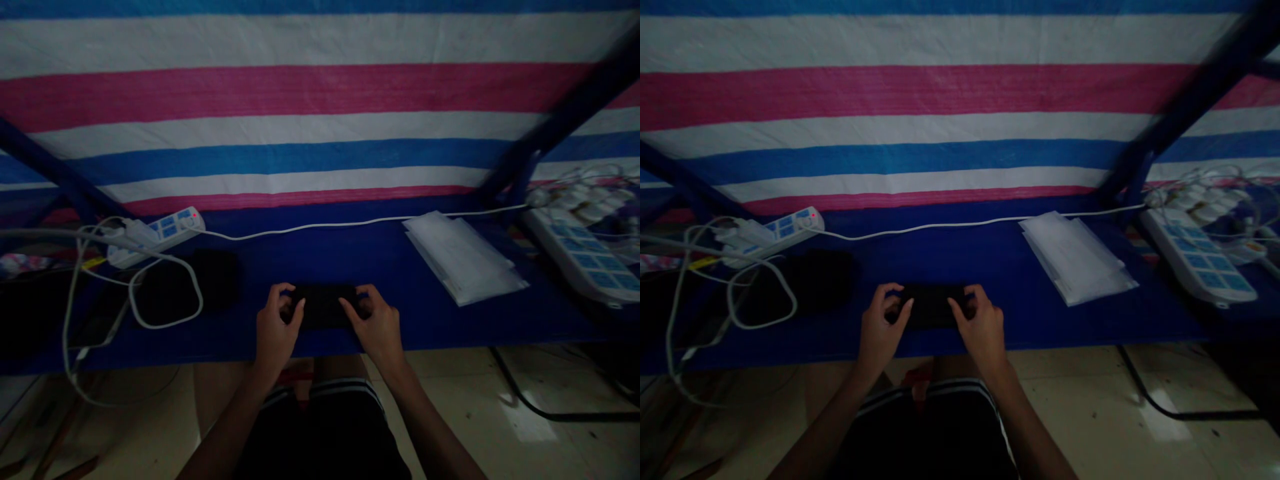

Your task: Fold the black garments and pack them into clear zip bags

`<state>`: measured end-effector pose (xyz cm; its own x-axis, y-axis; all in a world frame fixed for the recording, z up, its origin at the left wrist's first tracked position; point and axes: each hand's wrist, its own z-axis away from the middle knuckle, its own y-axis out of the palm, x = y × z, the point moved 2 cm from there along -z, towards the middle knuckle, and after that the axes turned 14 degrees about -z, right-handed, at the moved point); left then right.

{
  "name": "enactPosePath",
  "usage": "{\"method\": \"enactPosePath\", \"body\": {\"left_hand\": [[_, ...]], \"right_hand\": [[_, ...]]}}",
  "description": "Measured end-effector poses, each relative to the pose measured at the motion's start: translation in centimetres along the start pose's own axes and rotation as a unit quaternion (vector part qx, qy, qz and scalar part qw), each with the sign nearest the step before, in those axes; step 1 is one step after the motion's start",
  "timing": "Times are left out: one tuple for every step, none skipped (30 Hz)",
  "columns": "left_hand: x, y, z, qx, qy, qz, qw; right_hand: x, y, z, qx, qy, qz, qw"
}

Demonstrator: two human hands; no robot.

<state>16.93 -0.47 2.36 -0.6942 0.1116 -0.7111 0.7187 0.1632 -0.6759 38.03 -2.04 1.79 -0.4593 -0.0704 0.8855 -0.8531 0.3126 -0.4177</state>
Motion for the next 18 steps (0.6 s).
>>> {"method": "enactPosePath", "body": {"left_hand": [[0.04, -0.02, 0.03, -0.009, 0.016, -0.014, 1.000], [0.09, -0.01, 0.07, -0.018, 0.030, -0.026, 0.999], [0.16, 0.01, 0.10, -0.027, 0.042, -0.034, 0.998], [0.25, 0.05, 0.14, -0.036, 0.051, -0.039, 0.997], [0.33, 0.11, 0.17, -0.044, 0.055, -0.042, 0.997], [0.40, 0.16, 0.20, -0.053, 0.056, -0.044, 0.996], [0.46, 0.22, 0.22, -0.059, 0.055, -0.048, 0.996], [0.50, 0.26, 0.23, -0.064, 0.053, -0.054, 0.995], [0.52, 0.28, 0.23, -0.067, 0.052, -0.061, 0.995], [0.52, 0.29, 0.22, -0.070, 0.051, -0.069, 0.994], [0.51, 0.28, 0.20, -0.071, 0.050, -0.076, 0.993], [0.50, 0.27, 0.17, -0.072, 0.048, -0.081, 0.993], [0.51, 0.25, 0.14, -0.071, 0.045, -0.082, 0.993], [0.53, 0.24, 0.10, -0.071, 0.042, -0.080, 0.993], [0.55, 0.23, 0.07, -0.071, 0.038, -0.075, 0.994], [0.59, 0.24, 0.03, -0.069, 0.035, -0.070, 0.995], [0.64, 0.26, 0.00, -0.067, 0.033, -0.064, 0.995], [0.69, 0.29, -0.02, -0.064, 0.031, -0.059, 0.996]], "right_hand": [[0.04, -0.02, 0.00, -0.002, 0.000, -0.006, 1.000], [0.08, -0.06, 0.02, -0.002, -0.001, -0.014, 1.000], [0.13, -0.12, 0.05, -0.003, -0.003, -0.022, 1.000], [0.18, -0.20, 0.11, -0.003, -0.005, -0.029, 1.000], [0.22, -0.28, 0.18, -0.002, -0.008, -0.036, 0.999], [0.26, -0.35, 0.27, -0.001, -0.010, -0.042, 0.999], [0.29, -0.42, 0.36, -0.001, -0.012, -0.049, 0.999], [0.31, -0.47, 0.46, 0.000, -0.014, -0.056, 0.998], [0.32, -0.50, 0.56, 0.000, -0.016, -0.063, 0.998], [0.33, -0.51, 0.64, 0.000, -0.019, -0.071, 0.997], [0.33, -0.49, 0.72, 0.001, -0.023, -0.078, 0.997], [0.32, -0.46, 0.79, 0.002, -0.026, -0.084, 0.996], [0.30, -0.42, 0.84, 0.001, -0.028, -0.088, 0.996], [0.28, -0.39, 0.88, -0.001, -0.029, -0.090, 0.995], [0.25, -0.36, 0.91, -0.005, -0.029, -0.093, 0.995], [0.22, -0.33, 0.93, -0.008, -0.028, -0.096, 0.995], [0.19, -0.31, 0.94, -0.010, -0.025, -0.099, 0.995], [0.15, -0.30, 0.94, -0.011, -0.023, -0.103, 0.994]]}}
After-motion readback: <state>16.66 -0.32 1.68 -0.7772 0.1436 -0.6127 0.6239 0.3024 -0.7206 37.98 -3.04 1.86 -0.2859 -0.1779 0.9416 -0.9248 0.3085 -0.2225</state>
